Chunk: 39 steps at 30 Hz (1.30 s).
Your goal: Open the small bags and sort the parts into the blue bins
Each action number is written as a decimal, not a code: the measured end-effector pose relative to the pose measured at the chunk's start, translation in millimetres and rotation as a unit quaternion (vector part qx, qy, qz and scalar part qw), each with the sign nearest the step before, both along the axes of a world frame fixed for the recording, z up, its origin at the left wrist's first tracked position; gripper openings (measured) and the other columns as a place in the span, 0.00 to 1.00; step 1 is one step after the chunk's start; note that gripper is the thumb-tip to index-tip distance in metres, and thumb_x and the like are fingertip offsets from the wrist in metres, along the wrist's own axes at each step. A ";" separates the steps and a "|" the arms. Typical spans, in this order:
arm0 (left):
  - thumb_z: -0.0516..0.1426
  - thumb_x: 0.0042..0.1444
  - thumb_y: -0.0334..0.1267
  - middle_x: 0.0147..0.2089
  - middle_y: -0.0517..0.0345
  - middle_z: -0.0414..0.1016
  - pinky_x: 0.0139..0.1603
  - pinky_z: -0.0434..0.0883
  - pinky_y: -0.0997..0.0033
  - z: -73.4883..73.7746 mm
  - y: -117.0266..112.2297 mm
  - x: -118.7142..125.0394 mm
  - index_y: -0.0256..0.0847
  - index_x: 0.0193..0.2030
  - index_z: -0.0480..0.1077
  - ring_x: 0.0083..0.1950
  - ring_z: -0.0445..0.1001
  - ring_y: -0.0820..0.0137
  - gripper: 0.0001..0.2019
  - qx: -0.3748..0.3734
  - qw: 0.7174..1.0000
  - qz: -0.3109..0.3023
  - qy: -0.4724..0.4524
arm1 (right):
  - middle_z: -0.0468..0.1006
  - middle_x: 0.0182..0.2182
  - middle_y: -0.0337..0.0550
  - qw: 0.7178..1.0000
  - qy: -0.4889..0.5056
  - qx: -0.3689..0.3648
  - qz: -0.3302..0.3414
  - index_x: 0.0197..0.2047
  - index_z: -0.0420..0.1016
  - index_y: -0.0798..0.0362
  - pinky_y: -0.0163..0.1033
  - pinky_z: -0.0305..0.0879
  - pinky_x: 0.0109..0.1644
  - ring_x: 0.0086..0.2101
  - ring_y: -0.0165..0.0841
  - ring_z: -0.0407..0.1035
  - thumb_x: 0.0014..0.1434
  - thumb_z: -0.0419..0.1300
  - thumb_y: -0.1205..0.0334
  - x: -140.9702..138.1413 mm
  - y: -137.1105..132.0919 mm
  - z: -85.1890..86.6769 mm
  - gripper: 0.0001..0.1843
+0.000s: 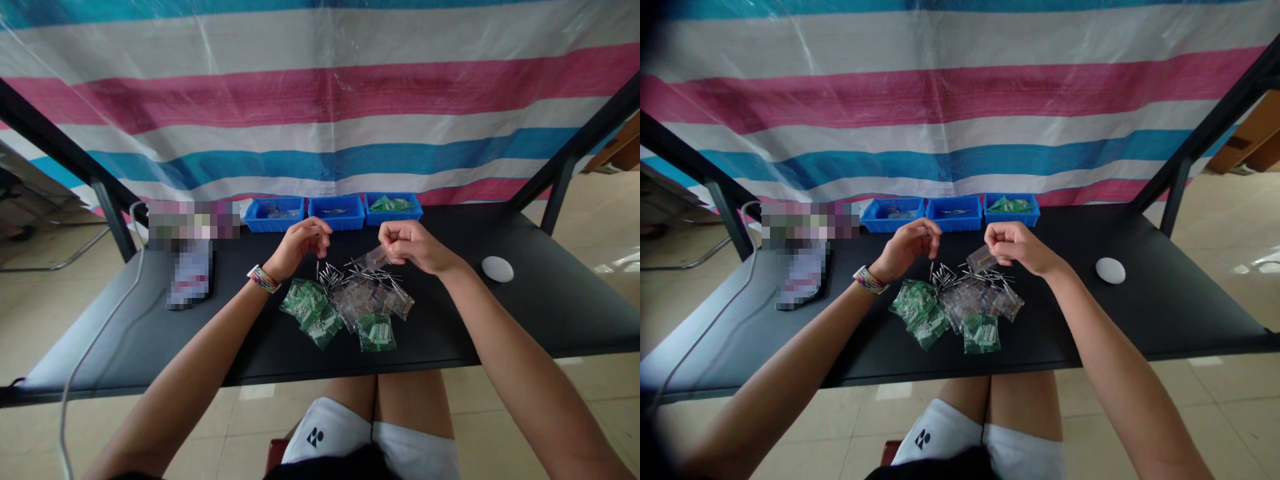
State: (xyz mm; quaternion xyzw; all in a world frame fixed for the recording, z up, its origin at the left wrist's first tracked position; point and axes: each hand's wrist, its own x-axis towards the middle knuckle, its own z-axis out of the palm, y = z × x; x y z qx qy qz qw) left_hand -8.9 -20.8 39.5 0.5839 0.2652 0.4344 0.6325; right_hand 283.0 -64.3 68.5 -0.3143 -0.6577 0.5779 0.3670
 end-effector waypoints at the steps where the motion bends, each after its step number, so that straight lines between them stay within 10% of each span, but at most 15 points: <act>1: 0.65 0.60 0.51 0.32 0.57 0.78 0.30 0.74 0.72 -0.5 -0.7 0.9 0.37 0.41 0.77 0.27 0.77 0.71 0.17 -0.002 1.000 -0.018 0.003 | 0.60 0.20 0.27 0.998 0.053 -0.027 -0.005 0.32 0.69 0.50 0.34 0.48 0.25 0.20 0.23 0.49 0.57 0.67 0.60 -9.9 -1.5 -4.4 0.09; 14: 0.71 0.59 0.45 0.32 0.60 0.77 0.34 0.74 0.74 0.4 -11.7 7.5 0.37 0.41 0.76 0.30 0.77 0.74 0.15 0.032 0.995 -0.051 0.082 | 0.59 0.19 0.23 0.960 0.211 -0.174 -0.063 0.34 0.68 0.50 0.32 0.52 0.24 0.18 0.21 0.46 0.57 0.70 0.60 -56.4 -8.3 -28.2 0.13; 39: 0.70 0.61 0.45 0.33 0.61 0.77 0.30 0.71 0.76 1.1 -15.2 15.4 0.38 0.50 0.74 0.27 0.74 0.76 0.17 0.067 0.995 -0.015 0.078 | 0.80 0.35 0.39 0.981 0.083 -0.016 -0.177 0.44 0.78 0.52 0.38 0.74 0.29 0.24 0.28 0.73 0.54 0.76 0.46 -58.7 -7.0 -37.8 0.23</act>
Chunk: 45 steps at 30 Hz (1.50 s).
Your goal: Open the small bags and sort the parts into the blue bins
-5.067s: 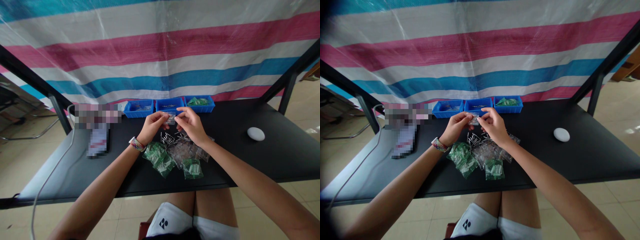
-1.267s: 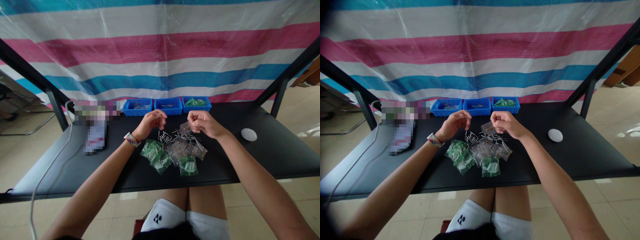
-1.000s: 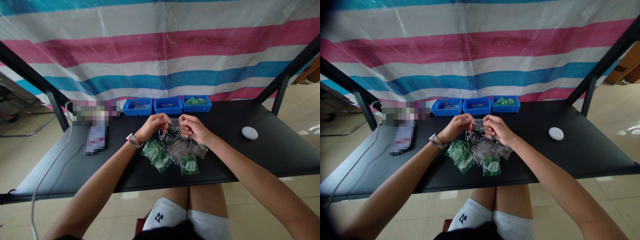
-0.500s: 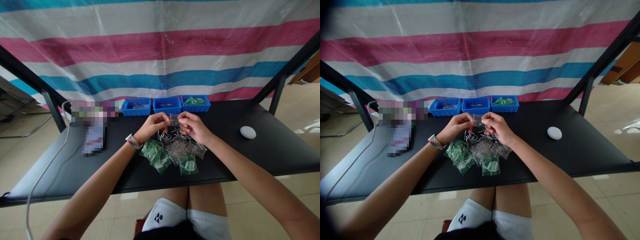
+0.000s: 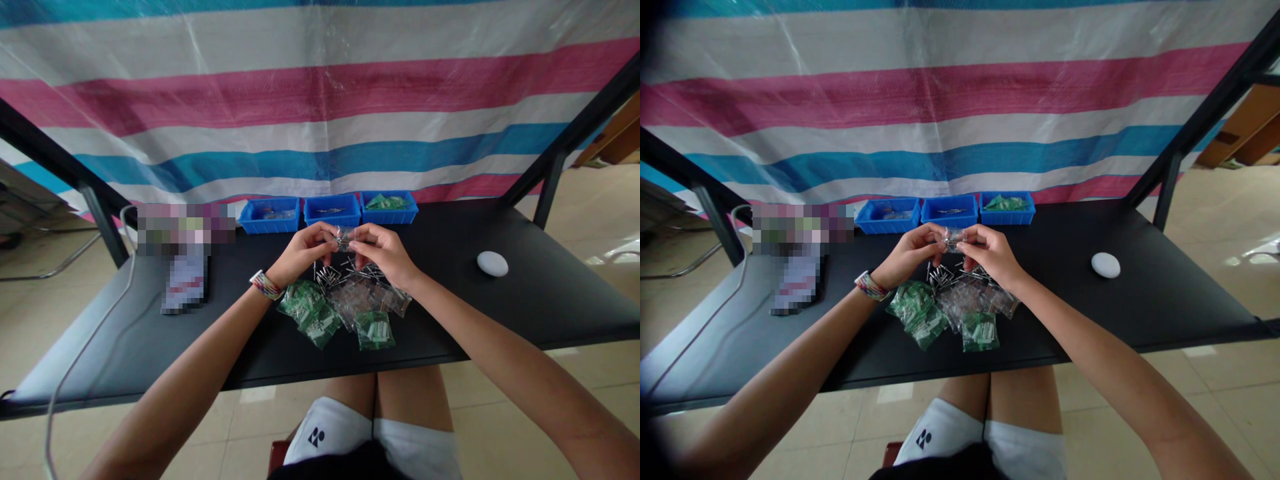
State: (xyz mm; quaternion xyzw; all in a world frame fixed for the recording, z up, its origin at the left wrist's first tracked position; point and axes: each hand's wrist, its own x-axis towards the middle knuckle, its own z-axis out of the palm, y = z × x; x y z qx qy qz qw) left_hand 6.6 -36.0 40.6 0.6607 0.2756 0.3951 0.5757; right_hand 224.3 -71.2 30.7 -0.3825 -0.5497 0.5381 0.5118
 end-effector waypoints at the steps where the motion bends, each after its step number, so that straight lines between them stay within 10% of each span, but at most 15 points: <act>1: 0.70 0.61 0.45 0.32 0.62 0.76 0.29 0.71 0.76 0.4 -0.5 0.1 0.39 0.50 0.74 0.26 0.73 0.76 0.17 0.000 1.000 0.001 0.003 | 0.80 0.34 0.39 1.000 -0.002 0.005 -0.002 0.44 0.78 0.52 0.38 0.74 0.28 0.23 0.28 0.72 0.54 0.76 0.46 0.0 0.1 -0.4 0.23; 8: 0.61 0.68 0.60 0.22 0.60 0.69 0.21 0.62 0.76 -1.0 0.1 -1.9 0.38 0.29 0.74 0.21 0.66 0.76 0.26 -0.054 0.997 0.024 0.047 | 0.80 0.41 0.44 0.982 -0.081 0.148 -0.089 0.40 0.83 0.48 0.40 0.71 0.33 0.30 0.31 0.73 0.63 0.71 0.53 2.8 -3.9 3.4 0.09; 14: 0.68 0.62 0.57 0.34 0.52 0.83 0.30 0.75 0.72 -0.2 -1.2 -0.6 0.37 0.37 0.80 0.27 0.78 0.71 0.21 -0.060 0.997 -0.013 0.035 | 0.78 0.51 0.47 0.951 -0.154 0.242 -0.113 0.40 0.88 0.43 0.47 0.75 0.44 0.47 0.41 0.75 0.65 0.67 0.61 4.0 -8.6 4.2 0.06; 20: 0.71 0.60 0.53 0.36 0.54 0.83 0.33 0.78 0.73 3.5 -3.4 1.8 0.37 0.39 0.78 0.29 0.81 0.71 0.19 -0.035 0.999 0.014 0.018 | 0.75 0.59 0.48 0.974 -0.077 0.183 -0.112 0.47 0.83 0.47 0.43 0.77 0.40 0.38 0.33 0.76 0.66 0.65 0.59 1.4 -8.9 2.0 0.08; 26: 0.71 0.60 0.54 0.36 0.53 0.84 0.33 0.77 0.73 -1.2 -0.9 1.4 0.37 0.42 0.79 0.30 0.82 0.70 0.20 -0.014 0.999 0.012 0.028 | 0.77 0.38 0.39 0.998 -0.005 0.052 -0.029 0.55 0.73 0.47 0.37 0.73 0.29 0.29 0.31 0.74 0.58 0.74 0.46 -0.9 -1.4 -0.6 0.27; 38: 0.72 0.58 0.54 0.33 0.55 0.82 0.32 0.76 0.73 1.4 -3.2 3.7 0.38 0.39 0.78 0.28 0.80 0.71 0.20 -0.021 0.999 0.023 0.040 | 0.77 0.33 0.36 0.998 -0.012 0.055 -0.027 0.49 0.75 0.50 0.38 0.73 0.30 0.25 0.29 0.73 0.58 0.74 0.47 -2.3 -1.6 -1.0 0.23; 45: 0.72 0.54 0.51 0.33 0.59 0.79 0.28 0.75 0.76 0.3 12.2 -7.8 0.39 0.38 0.74 0.26 0.76 0.75 0.19 -0.073 0.981 0.170 -0.053 | 0.81 0.35 0.39 0.998 -0.010 0.034 -0.045 0.52 0.75 0.50 0.37 0.74 0.31 0.26 0.29 0.75 0.61 0.69 0.48 2.4 -0.6 0.5 0.21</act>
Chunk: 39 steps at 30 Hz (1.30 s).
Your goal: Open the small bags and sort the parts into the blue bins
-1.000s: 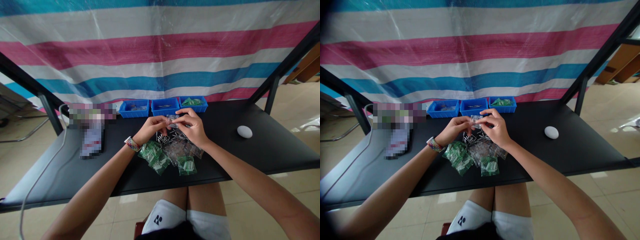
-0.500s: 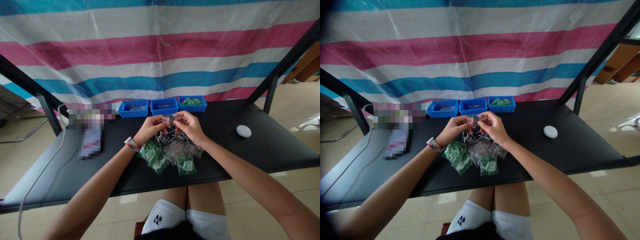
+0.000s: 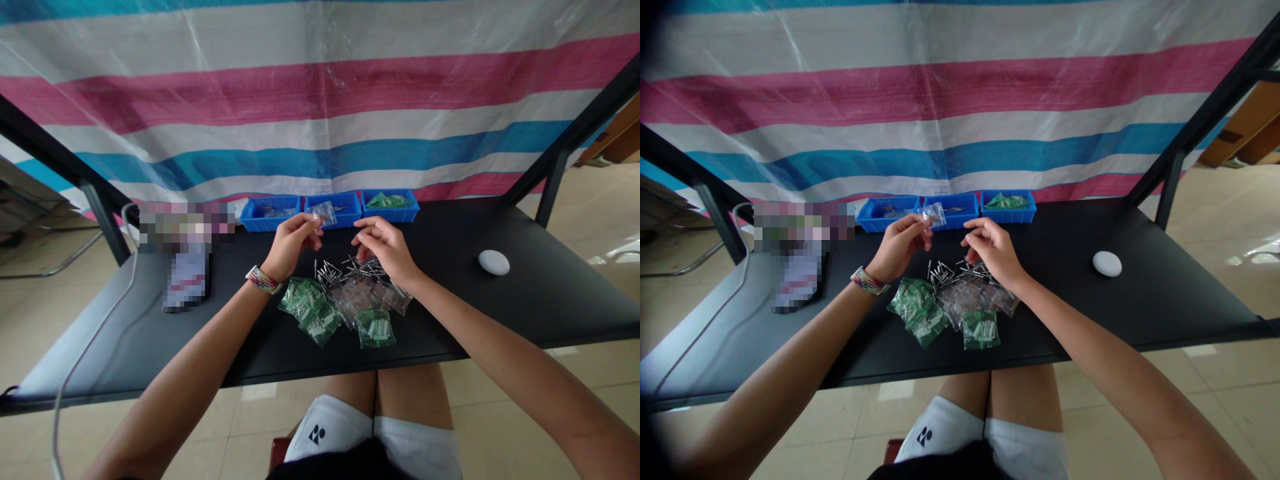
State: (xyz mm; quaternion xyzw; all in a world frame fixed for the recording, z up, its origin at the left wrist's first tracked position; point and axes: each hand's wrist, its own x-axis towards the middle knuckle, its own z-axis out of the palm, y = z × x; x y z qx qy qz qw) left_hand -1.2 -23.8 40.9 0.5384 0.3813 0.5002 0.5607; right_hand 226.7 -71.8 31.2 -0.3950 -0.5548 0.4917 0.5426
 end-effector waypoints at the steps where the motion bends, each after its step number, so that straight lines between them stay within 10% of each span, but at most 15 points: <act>1: 0.72 0.54 0.50 0.33 0.59 0.78 0.28 0.75 0.76 -0.2 3.9 -3.6 0.39 0.38 0.74 0.25 0.76 0.76 0.18 -0.005 0.999 0.032 -0.013 | 0.81 0.35 0.39 1.000 0.000 0.000 -0.004 0.52 0.75 0.51 0.37 0.74 0.31 0.26 0.29 0.75 0.61 0.69 0.50 0.9 0.5 0.1 0.20; 10: 0.72 0.57 0.42 0.35 0.60 0.79 0.28 0.76 0.80 3.2 27.8 -28.8 0.38 0.42 0.75 0.28 0.80 0.76 0.14 -0.029 0.967 0.235 -0.096 | 0.81 0.32 0.37 1.000 -0.001 0.018 -0.010 0.49 0.77 0.51 0.36 0.73 0.29 0.24 0.29 0.74 0.60 0.67 0.54 1.6 3.5 -4.6 0.16; 19: 0.67 0.60 0.30 0.52 0.52 0.86 0.27 0.76 0.78 0.5 34.4 -38.0 0.44 0.69 0.68 0.32 0.84 0.74 0.31 -0.038 0.954 0.273 -0.120 | 0.79 0.29 0.35 0.999 -0.022 0.028 -0.020 0.45 0.79 0.51 0.35 0.71 0.28 0.23 0.28 0.72 0.59 0.64 0.59 2.0 1.7 -1.6 0.11; 28: 0.64 0.52 0.34 0.35 0.60 0.81 0.23 0.71 0.79 -13.0 36.6 -34.5 0.42 0.42 0.74 0.24 0.77 0.75 0.10 0.087 0.965 0.247 -0.009 | 0.80 0.32 0.39 0.993 -0.107 0.041 -0.002 0.42 0.80 0.51 0.37 0.65 0.30 0.26 0.29 0.70 0.61 0.65 0.58 13.1 5.7 3.4 0.08; 39: 0.59 0.53 0.33 0.35 0.60 0.80 0.24 0.72 0.78 -12.2 21.4 -19.4 0.40 0.40 0.74 0.23 0.76 0.76 0.07 0.216 0.958 0.173 0.071 | 0.81 0.31 0.41 0.916 -0.360 0.098 0.151 0.36 0.86 0.53 0.39 0.63 0.38 0.32 0.33 0.73 0.59 0.74 0.56 30.5 -2.9 20.4 0.09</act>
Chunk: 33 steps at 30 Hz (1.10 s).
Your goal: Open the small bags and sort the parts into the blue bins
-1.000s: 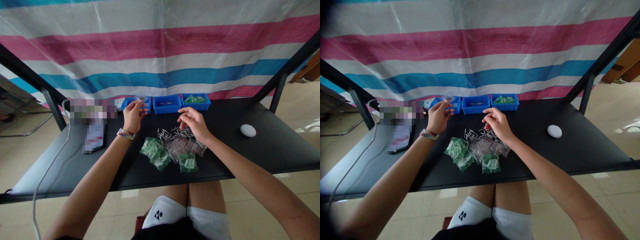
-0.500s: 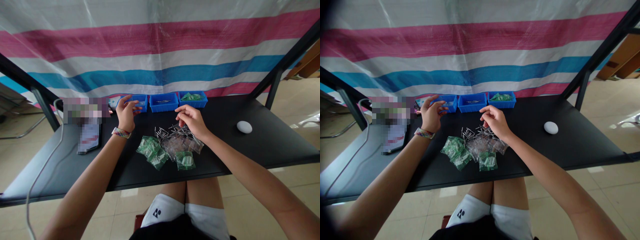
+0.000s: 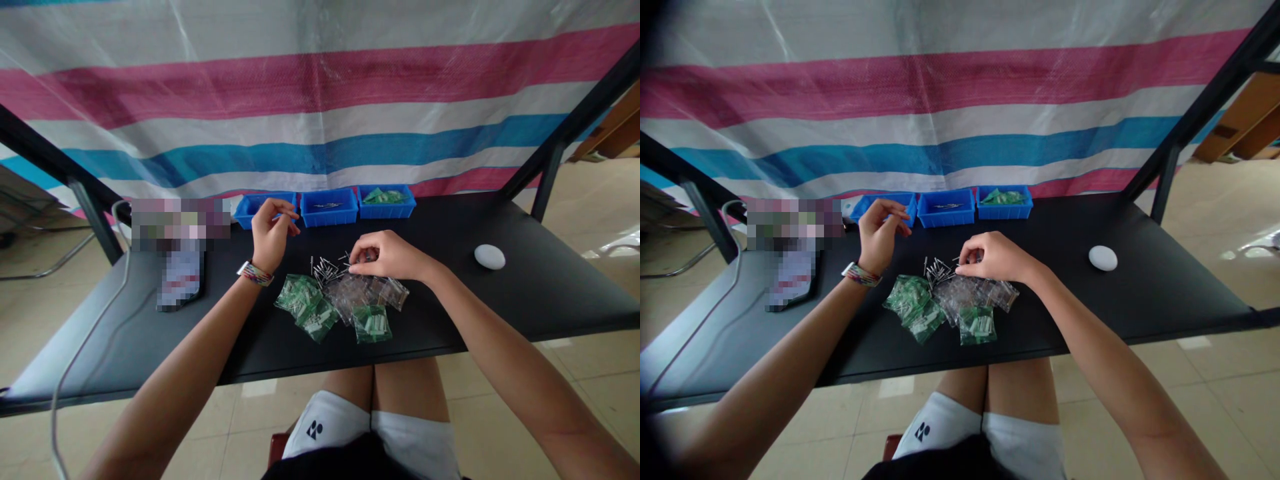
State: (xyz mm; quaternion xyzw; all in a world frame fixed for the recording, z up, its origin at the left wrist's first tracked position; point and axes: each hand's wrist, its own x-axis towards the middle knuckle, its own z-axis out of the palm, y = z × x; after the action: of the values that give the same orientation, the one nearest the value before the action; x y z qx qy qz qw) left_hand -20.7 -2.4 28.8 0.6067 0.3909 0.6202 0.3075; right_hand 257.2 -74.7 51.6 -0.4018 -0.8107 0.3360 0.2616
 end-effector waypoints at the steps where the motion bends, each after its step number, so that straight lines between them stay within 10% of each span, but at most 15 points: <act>1: 0.58 0.53 0.33 0.34 0.60 0.80 0.24 0.72 0.78 0.0 -0.7 0.9 0.40 0.40 0.74 0.23 0.76 0.76 0.07 0.002 1.000 -0.004 0.003 | 0.81 0.32 0.41 1.000 -0.019 0.002 0.016 0.37 0.86 0.53 0.39 0.63 0.38 0.33 0.33 0.73 0.59 0.75 0.57 -0.9 -1.1 -0.6 0.08; 12: 0.59 0.55 0.31 0.34 0.61 0.79 0.24 0.72 0.77 -1.8 -2.5 3.3 0.41 0.43 0.72 0.23 0.76 0.76 0.09 0.000 1.000 -0.017 0.010 | 0.78 0.37 0.41 0.995 -0.064 0.031 0.065 0.41 0.87 0.53 0.38 0.65 0.42 0.36 0.32 0.73 0.59 0.74 0.69 -12.7 -7.6 -4.7 0.06; 22: 0.62 0.55 0.34 0.32 0.63 0.78 0.25 0.71 0.75 5.0 -10.1 8.5 0.44 0.48 0.70 0.23 0.75 0.75 0.13 -0.037 0.999 -0.028 -0.016 | 0.77 0.32 0.37 0.995 0.098 -0.018 0.019 0.35 0.77 0.51 0.38 0.64 0.39 0.32 0.31 0.69 0.62 0.66 0.66 -17.4 -4.0 -7.0 0.03; 33: 0.63 0.65 0.54 0.27 0.53 0.79 0.30 0.75 0.71 17.5 -34.2 19.4 0.39 0.32 0.79 0.27 0.77 0.69 0.20 -0.108 0.947 -0.276 0.123 | 0.81 0.33 0.40 0.905 0.378 -0.147 -0.132 0.38 0.75 0.51 0.40 0.77 0.35 0.29 0.31 0.75 0.55 0.76 0.46 -21.9 6.6 -16.0 0.21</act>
State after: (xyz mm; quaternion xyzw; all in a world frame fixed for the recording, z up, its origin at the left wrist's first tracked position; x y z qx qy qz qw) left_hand -1.2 -36.5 46.3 0.7256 0.3078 0.3852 0.4800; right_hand 235.3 -68.1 35.6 -0.3821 -0.5322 0.5399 0.5284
